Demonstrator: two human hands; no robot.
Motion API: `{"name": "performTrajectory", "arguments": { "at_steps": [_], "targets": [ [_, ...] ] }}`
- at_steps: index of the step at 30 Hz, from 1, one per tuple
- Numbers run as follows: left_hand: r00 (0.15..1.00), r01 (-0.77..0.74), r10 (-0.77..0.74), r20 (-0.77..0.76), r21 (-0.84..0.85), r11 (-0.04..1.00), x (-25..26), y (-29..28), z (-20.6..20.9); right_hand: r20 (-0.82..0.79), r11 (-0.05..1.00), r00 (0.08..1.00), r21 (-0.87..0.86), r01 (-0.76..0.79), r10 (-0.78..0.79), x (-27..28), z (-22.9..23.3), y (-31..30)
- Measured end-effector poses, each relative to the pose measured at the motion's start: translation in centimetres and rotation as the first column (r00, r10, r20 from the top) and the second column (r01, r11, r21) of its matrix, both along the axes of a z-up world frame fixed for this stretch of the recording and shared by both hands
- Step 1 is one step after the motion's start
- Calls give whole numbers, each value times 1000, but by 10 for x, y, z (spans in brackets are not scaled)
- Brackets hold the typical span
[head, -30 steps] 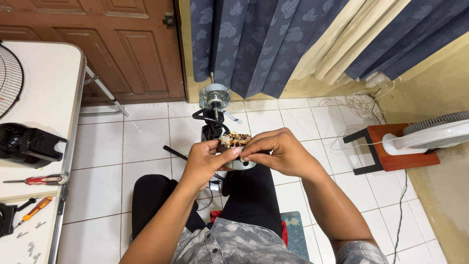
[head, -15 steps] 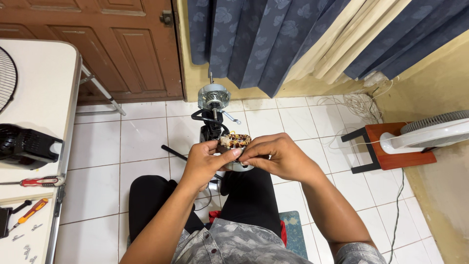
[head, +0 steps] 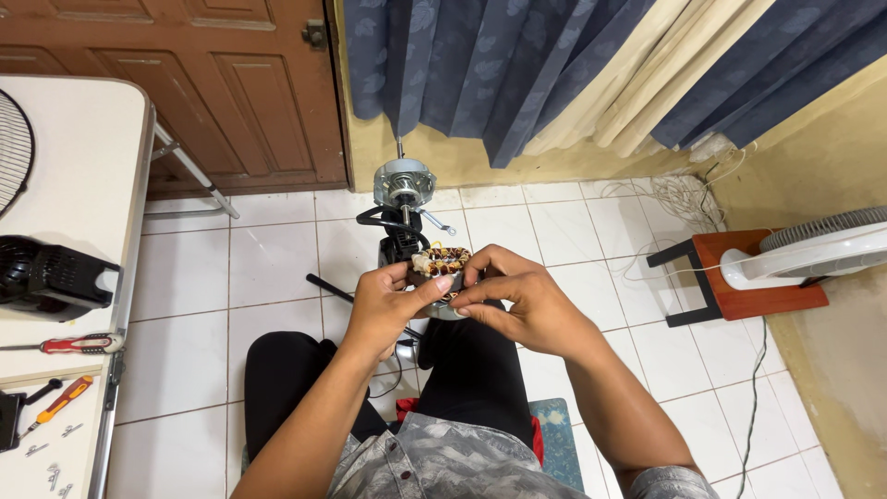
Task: The person disassembles a fan motor, removes the rotor, and reassembles the motor housing. They handle the motor casing, rotor, and internal wiring while seated on the floor.
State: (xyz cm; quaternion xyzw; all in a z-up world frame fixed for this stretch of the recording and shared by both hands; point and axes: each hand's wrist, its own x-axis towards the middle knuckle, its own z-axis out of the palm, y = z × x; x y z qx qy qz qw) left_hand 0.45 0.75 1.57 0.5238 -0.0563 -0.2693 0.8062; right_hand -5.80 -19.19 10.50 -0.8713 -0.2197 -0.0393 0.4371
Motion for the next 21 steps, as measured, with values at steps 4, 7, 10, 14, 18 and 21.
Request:
{"name": "performTrajectory", "arguments": {
  "at_steps": [4,7,10,14,18,21],
  "targets": [
    [1000,-22,22,-11,14,1000,0,0,0,-27,989,999,144,30,-26,-7,-10,2],
    [999,-46,47,-9,27,999,2,1,0,24,986,997,150,72,-77,-12,-23,1],
    [998,-61,61,5,24,998,4,1,1,38,952,988,278,132,-148,-15,-41,-2],
    [997,-77,78,6,-11,997,4,-2,-2,-23,779,933,543,313,-358,-9,-73,2],
    [989,-109,118,87,-92,990,3,-10,-12,-348,581,864,640,503,-364,-4,-102,19],
    [986,-127,141,94,-137,982,-1,-18,-22,-459,476,861,720,505,-220,-4,-120,37]
  ]
}}
